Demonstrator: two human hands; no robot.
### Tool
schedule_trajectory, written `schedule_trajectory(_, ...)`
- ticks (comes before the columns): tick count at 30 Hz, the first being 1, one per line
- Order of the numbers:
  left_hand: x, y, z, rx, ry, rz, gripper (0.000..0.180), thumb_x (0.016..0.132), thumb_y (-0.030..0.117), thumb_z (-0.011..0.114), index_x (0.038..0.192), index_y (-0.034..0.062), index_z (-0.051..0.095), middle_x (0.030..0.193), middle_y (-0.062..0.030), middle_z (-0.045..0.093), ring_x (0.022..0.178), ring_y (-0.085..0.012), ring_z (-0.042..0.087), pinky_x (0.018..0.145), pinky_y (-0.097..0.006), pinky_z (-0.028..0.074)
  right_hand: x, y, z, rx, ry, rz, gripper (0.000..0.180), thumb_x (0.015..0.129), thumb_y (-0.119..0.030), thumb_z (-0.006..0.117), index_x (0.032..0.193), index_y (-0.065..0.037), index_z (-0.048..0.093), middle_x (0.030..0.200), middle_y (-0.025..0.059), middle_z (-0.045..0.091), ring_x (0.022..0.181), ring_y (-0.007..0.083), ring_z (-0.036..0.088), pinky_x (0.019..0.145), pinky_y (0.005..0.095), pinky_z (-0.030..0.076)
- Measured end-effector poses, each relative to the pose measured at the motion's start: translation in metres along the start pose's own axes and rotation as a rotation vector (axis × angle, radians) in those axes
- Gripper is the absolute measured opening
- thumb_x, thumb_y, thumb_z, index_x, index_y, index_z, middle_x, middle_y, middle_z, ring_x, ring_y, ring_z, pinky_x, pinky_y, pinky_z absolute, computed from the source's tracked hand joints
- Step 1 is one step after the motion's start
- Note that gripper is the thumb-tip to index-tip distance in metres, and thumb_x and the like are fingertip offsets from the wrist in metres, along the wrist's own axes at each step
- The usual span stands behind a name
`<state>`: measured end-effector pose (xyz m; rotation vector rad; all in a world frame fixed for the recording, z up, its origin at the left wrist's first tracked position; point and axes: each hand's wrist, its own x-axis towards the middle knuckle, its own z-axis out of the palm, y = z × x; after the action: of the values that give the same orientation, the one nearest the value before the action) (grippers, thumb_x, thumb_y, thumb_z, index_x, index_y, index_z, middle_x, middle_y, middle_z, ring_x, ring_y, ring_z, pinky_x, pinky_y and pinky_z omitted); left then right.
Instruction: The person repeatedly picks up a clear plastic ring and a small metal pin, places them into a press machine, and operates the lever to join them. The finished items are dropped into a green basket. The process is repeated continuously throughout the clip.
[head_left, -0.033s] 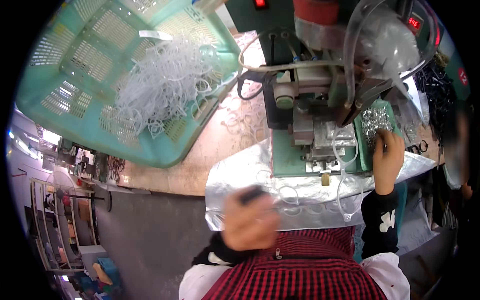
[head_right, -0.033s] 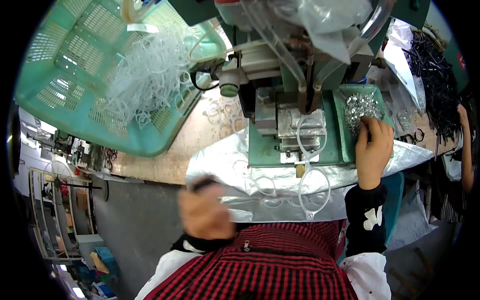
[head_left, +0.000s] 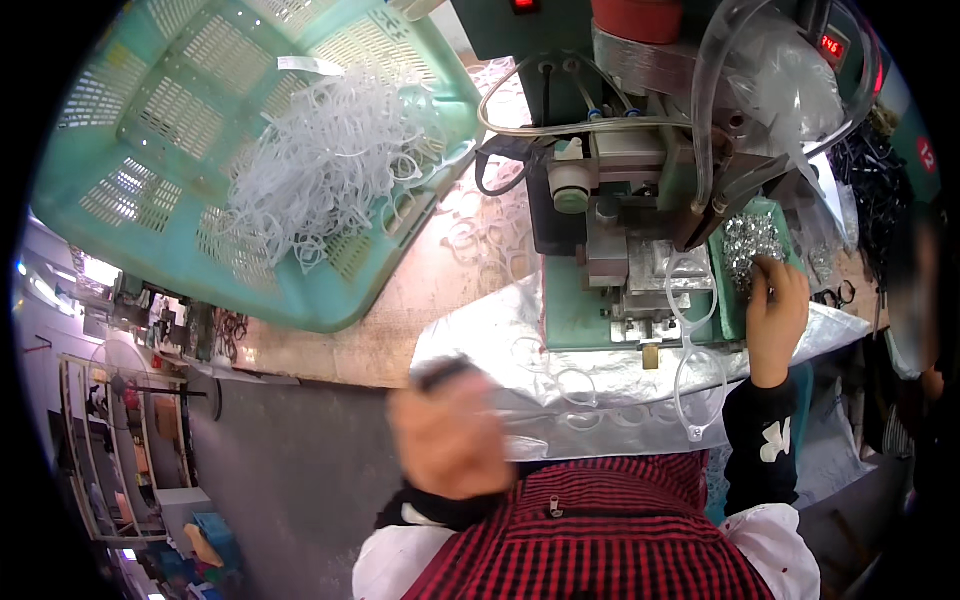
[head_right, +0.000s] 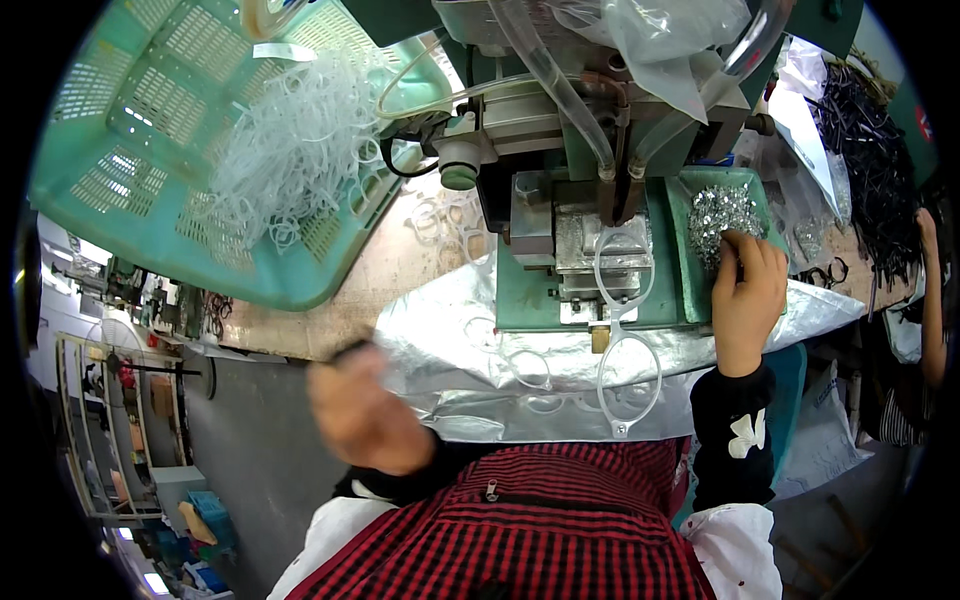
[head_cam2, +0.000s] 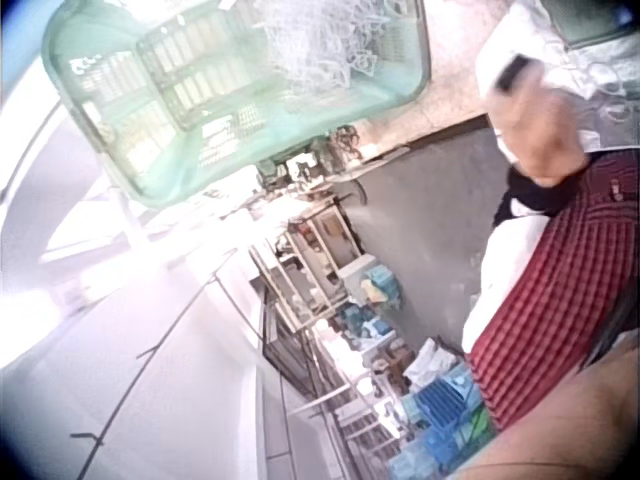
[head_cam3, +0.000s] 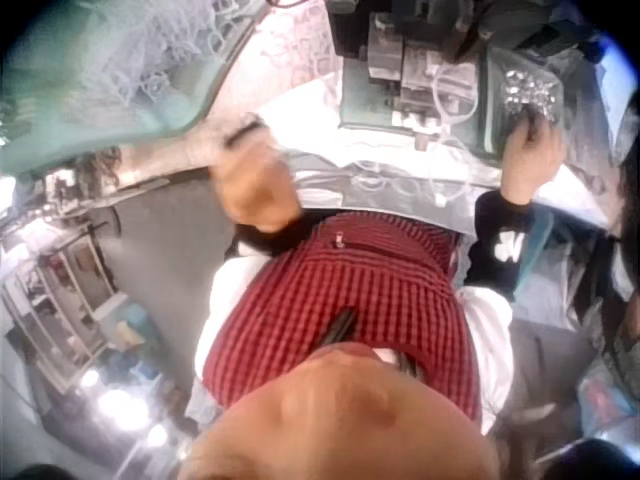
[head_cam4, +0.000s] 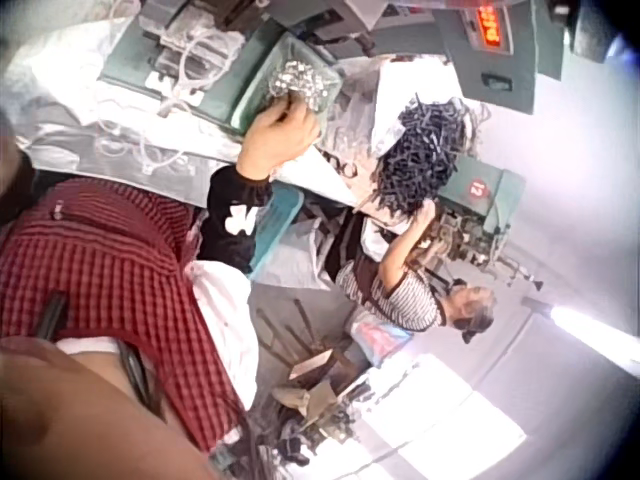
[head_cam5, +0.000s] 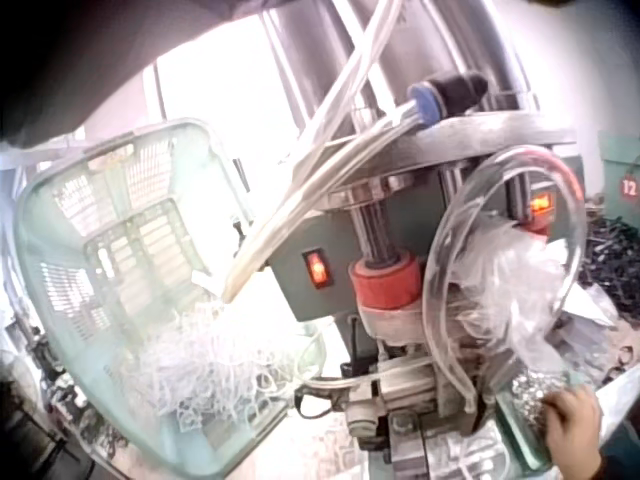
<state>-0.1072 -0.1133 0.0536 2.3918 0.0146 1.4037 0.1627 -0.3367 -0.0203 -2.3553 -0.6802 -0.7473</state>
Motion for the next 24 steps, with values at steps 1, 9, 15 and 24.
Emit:
schedule_trajectory(1, 0.01, -0.005, -0.011, 0.09, 0.138, -0.11, 0.026, 0.076, 0.0, 0.075, 0.102, 0.0036, 0.071, 0.106, -0.0133, 0.07, 0.09, -0.0306, 0.064, 0.083, -0.04, 0.049, 0.003, 0.001, 0.001, 0.023, 0.008, -0.018, 0.01, 0.086, -0.005, 0.067, 0.096, -0.005, 0.07, 0.091, 0.0122, 0.066, 0.091, 0.0325, 0.061, 0.082, 0.0393, 0.048)
schedule_trajectory(9, 0.02, -0.161, 0.056, 0.508, -0.533, -0.115, 0.014, 0.073, 0.005, 0.075, 0.087, 0.0074, 0.073, 0.125, -0.0137, 0.062, 0.112, -0.034, 0.056, 0.097, -0.043, 0.044, 0.019, -0.011, 0.013, 0.378, -0.043, 0.177, 0.013, 0.086, -0.004, 0.068, 0.098, -0.003, 0.073, 0.095, 0.0125, 0.07, 0.092, 0.0299, 0.065, 0.085, 0.0355, 0.049)
schedule_trajectory(15, -0.021, -0.219, 0.034, 0.144, -0.458, -0.393, 0.012, 0.078, 0.006, 0.074, 0.088, 0.0043, 0.068, 0.135, -0.0163, 0.06, 0.121, -0.0333, 0.056, 0.103, -0.041, 0.042, -0.023, 0.021, -0.033, 0.201, 0.053, 0.149, 0.016, 0.084, 0.001, 0.068, 0.1, 0.0, 0.071, 0.096, 0.0134, 0.069, 0.093, 0.0292, 0.065, 0.086, 0.0356, 0.049)
schedule_trajectory(24, 0.031, -0.132, 0.031, -0.458, 0.119, -0.763, 0.01, 0.099, 0.013, 0.064, 0.1, 0.0074, 0.056, 0.084, 0.0015, 0.057, 0.076, -0.0056, 0.052, 0.069, -0.021, 0.041, 0.007, -0.041, -0.066, 0.674, -0.16, 0.179, 0.015, 0.079, 0.003, 0.068, 0.094, 0.002, 0.071, 0.092, 0.0101, 0.069, 0.09, 0.0212, 0.064, 0.083, 0.0307, 0.048)
